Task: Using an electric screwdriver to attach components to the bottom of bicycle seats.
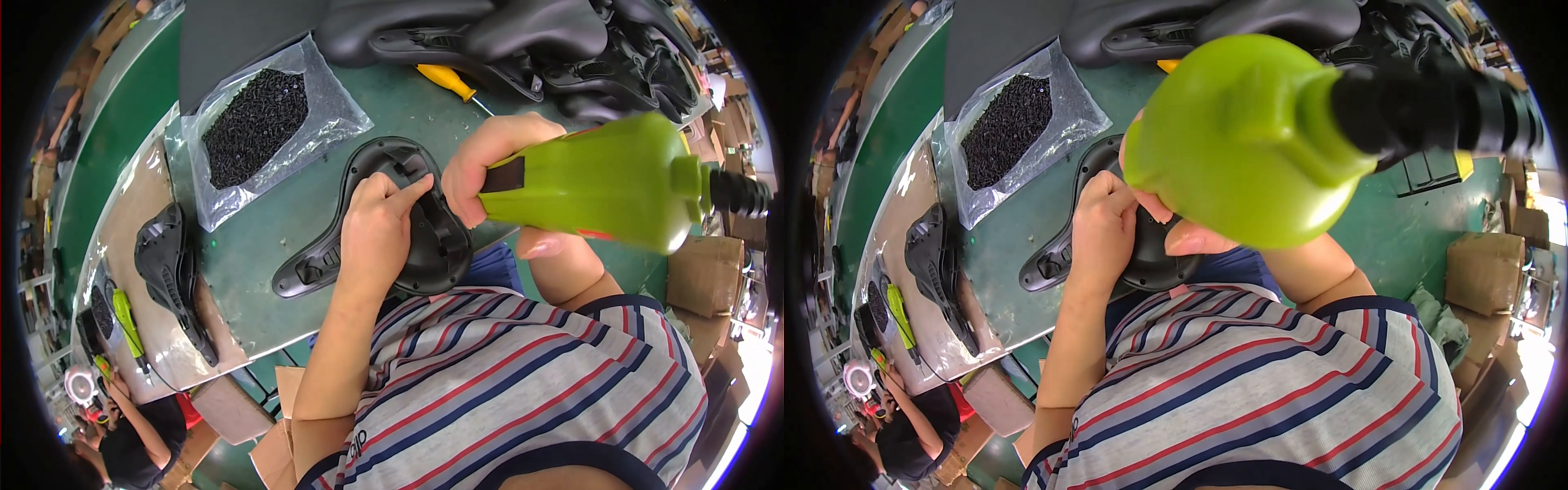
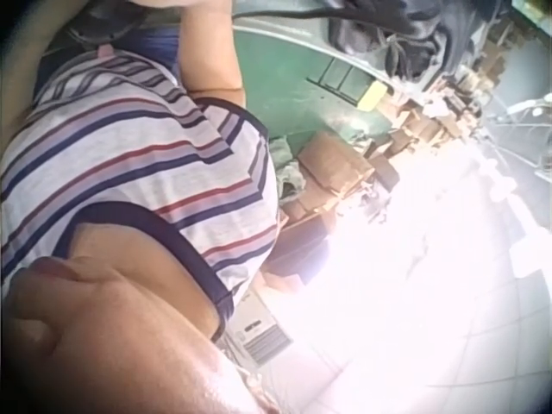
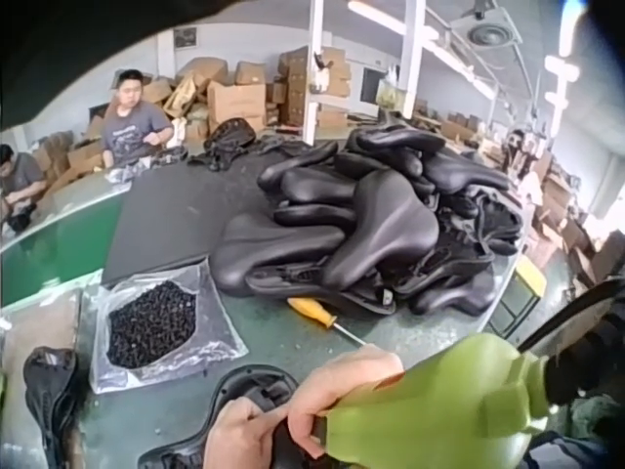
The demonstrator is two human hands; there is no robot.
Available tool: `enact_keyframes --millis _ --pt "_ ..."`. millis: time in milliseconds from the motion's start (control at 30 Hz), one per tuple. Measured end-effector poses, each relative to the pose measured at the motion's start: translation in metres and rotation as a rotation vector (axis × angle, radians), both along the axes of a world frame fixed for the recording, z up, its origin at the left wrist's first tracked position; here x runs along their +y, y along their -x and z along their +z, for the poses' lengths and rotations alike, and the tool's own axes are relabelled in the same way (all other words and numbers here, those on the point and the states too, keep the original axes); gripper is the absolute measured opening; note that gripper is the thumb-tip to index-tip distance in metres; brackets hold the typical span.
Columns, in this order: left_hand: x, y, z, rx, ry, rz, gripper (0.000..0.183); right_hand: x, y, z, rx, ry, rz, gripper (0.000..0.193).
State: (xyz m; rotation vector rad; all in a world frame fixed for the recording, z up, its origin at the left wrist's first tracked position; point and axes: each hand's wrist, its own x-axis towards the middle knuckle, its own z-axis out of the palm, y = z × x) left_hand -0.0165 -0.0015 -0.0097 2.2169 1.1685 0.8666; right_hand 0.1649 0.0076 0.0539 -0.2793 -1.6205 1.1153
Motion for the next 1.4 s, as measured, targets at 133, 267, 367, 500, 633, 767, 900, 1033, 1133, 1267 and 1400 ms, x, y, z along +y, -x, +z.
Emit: enact_keyframes --millis 133,267,367,500,633,767,900,1033,1133,1267,1400 --pt "-0.001 0.001 -0.001 -0.021 -0.012 0.03 0.034 -0.002 -0.001 0.006 0.07 -0.008 0.02 0.055" --pt "0.001 0.009 -0.001 -0.173 0.114 0.074 0.024 -0.001 0.0 0.015 0.148 -0.02 0.052 0.054" --pt "0.002 0.009 0.001 -0.506 0.428 0.091 0.014 -0.002 -0.009 0.032 0.206 -0.069 0.12 0.053" --pt "-0.007 0.017 0.003 -1.134 0.94 0.061 0.012 0.011 -0.015 0.04 0.306 -0.109 0.156 0.056" --pt "-0.021 0.015 0.006 -1.436 1.116 -0.051 0.013 0.009 -0.015 0.033 0.458 0.029 0.143 0.055" --pt "-0.027 0.011 0.011 -1.489 1.181 -0.051 0.012 0.007 -0.008 0.03 0.464 0.039 0.099 0.054" --pt "-0.028 0.01 0.01 -1.532 1.218 -0.01 0.011 0.004 -0.004 0.028 0.412 -0.007 0.074 0.055" --pt "-0.025 0.006 0.009 -1.553 1.213 -0.01 0.011 0.008 -0.009 0.025 0.406 -0.069 0.125 0.057" --pt "-0.025 0.005 0.008 -1.569 1.232 -0.007 0.012 0.006 -0.006 0.022 0.402 -0.031 0.095 0.057" --pt "-0.027 0.004 0.009 -1.603 1.238 0.066 0.011 -0.001 0.003 0.019 0.4 -0.07 0.059 0.056" --pt "-0.027 -0.009 0.02 -1.537 1.068 0.145 0.015 -0.013 0.006 0.029 0.293 -0.198 0.108 0.056"
